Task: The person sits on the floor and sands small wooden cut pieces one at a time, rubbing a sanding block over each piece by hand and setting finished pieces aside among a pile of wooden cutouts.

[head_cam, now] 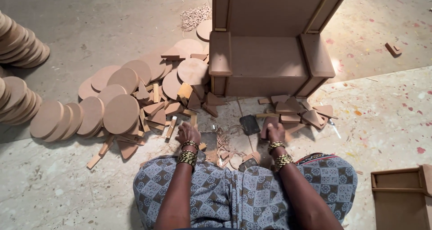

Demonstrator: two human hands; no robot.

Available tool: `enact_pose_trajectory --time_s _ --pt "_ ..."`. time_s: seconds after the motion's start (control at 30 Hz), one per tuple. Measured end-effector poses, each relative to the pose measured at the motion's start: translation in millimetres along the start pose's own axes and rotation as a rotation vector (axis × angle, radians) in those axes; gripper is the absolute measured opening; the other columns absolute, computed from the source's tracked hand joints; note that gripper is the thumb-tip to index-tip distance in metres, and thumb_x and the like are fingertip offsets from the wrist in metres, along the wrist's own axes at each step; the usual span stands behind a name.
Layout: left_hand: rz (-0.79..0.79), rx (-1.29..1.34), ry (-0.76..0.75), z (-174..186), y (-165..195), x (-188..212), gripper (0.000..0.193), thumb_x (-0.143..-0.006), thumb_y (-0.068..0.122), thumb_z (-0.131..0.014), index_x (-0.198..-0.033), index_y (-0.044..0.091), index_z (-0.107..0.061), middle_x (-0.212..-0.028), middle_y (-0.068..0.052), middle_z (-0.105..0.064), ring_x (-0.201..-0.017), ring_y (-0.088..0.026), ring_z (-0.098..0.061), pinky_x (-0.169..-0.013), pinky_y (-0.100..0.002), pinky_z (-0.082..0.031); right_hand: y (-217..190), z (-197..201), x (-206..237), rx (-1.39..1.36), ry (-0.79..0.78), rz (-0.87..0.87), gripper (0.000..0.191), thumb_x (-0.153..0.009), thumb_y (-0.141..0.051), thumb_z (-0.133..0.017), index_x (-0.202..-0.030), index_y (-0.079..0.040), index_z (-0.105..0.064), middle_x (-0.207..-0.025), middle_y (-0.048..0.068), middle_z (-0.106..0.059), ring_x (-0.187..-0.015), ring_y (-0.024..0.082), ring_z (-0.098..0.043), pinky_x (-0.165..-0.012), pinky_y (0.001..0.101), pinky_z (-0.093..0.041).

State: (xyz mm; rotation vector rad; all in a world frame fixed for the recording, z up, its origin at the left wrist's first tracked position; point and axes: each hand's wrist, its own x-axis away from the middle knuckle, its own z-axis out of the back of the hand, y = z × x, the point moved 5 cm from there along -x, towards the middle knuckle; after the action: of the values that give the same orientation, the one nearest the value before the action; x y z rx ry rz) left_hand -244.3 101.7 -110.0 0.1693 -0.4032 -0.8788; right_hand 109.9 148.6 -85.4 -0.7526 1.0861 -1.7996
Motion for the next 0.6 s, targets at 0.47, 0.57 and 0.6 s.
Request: enact_pose_trajectory --time_s 0.47,0.57,0.6 --pt "-0.327 1.260 -0.234 6.0 70.2 44.5 0.047 -0.092 0.041 -0.078 -0.100 -0.004 -0.070 -0.088 -0.006 -0.071 -0.078 -0.015 -0.066 -0.064 -0.030 -0.055 -73.0 -61.9 68.9 -0.576 -0.754 -0.126 0.038 -0.095 -0.022 -0.071 -0.124 0.002 -0.063 -0.104 0.011 -0.071 -0.090 0.018 -0.072 -0.076 0.0341 -0.063" --pt "-0.288 0.985 -0.171 -14.9 50.2 47.9 0.045 -0.092 0.042 -0.075 -0.100 -0.002 -0.069 -0.084 -0.005 -0.074 -0.074 -0.014 -0.070 -0.063 -0.029 -0.055 -44.5 -73.2 74.1 -0.437 -0.766 -0.200 0.041 -0.092 -0.021 -0.071 -0.125 0.002 -0.062 -0.103 0.012 -0.072 -0.088 0.021 -0.073 -0.073 0.0367 -0.063" --pt "-0.229 0.996 -0.253 -25.8 43.7 48.0 0.044 -0.096 0.043 -0.068 -0.103 -0.001 -0.069 -0.082 -0.006 -0.072 -0.072 -0.015 -0.068 -0.062 -0.029 -0.055 -32.8 -76.8 74.1 -0.397 -0.770 -0.235 0.042 -0.090 -0.021 -0.071 -0.125 0.002 -0.062 -0.104 0.012 -0.073 -0.088 0.021 -0.073 -0.073 0.0378 -0.063"
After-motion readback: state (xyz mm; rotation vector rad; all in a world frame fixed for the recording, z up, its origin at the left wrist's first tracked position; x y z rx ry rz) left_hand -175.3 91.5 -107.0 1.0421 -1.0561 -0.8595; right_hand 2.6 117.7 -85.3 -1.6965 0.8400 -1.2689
